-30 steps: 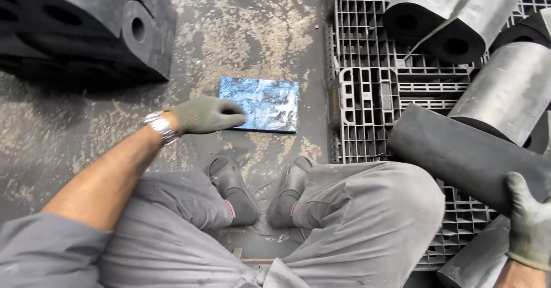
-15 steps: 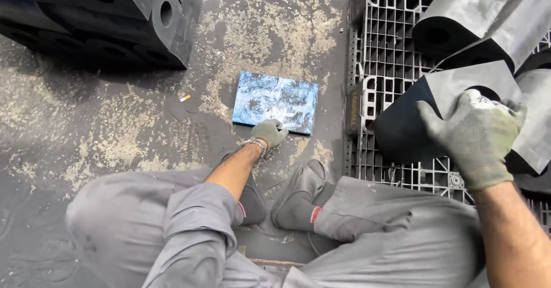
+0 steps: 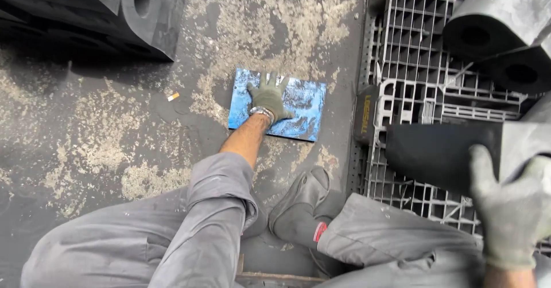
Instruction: The person sits on the workshop floor holding an angle grinder and grinds the surfaces of black molded pipe fittings, rotating each fitting by hand to grind different sides, then sets a finished fitting aside and reaches for another piece.
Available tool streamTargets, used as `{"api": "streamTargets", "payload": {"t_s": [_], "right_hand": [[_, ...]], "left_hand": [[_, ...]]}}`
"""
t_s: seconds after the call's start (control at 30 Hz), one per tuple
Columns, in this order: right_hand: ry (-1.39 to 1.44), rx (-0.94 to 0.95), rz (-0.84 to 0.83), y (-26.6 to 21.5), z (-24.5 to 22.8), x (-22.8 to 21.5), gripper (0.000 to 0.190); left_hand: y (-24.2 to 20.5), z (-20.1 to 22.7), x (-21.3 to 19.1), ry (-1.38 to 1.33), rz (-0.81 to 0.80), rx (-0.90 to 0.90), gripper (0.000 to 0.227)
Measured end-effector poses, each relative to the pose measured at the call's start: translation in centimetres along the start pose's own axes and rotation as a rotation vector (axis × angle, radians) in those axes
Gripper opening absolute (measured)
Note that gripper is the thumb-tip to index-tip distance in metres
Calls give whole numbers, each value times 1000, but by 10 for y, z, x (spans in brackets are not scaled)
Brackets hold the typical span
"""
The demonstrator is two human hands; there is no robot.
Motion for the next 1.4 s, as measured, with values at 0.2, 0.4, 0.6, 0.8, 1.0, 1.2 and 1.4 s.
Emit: {"api": "streamTargets", "payload": {"t_s": [0.2, 0.4, 0.6, 0.8, 1.0, 1.2, 1.4], "right_hand": [[212, 88, -4, 5, 1, 5, 54], [328, 132, 12, 0, 17, 24, 55], [10, -100, 122, 9, -19, -18, 68], [189, -195, 183, 4, -38, -44, 66], [478, -293, 115, -17, -71, -81, 53], [691, -431, 121, -46, -66, -93, 67], [905, -18, 303, -57, -38, -68, 74]], "left_hand": [[-30, 2, 10, 98, 14, 7, 126], [-48, 8, 35, 72, -50, -20, 122], [-32, 59, 35, -288, 306, 69, 84], [-137, 165, -169, -913, 747, 601, 53], [-132, 265, -240, -511, 829, 1116, 76], [-191, 261, -241, 61, 485, 963, 72], [-241, 228, -215, -63, 689, 678, 62]]}}
Point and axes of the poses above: each hand's wrist, its own y-axis towards the middle knuckle, its own x-axis out of the palm, z = x × y, the point moved 4 cm from there along y, towards the middle knuckle, and after that the axes turned 11 degrees about y, right-handed, at the moved point
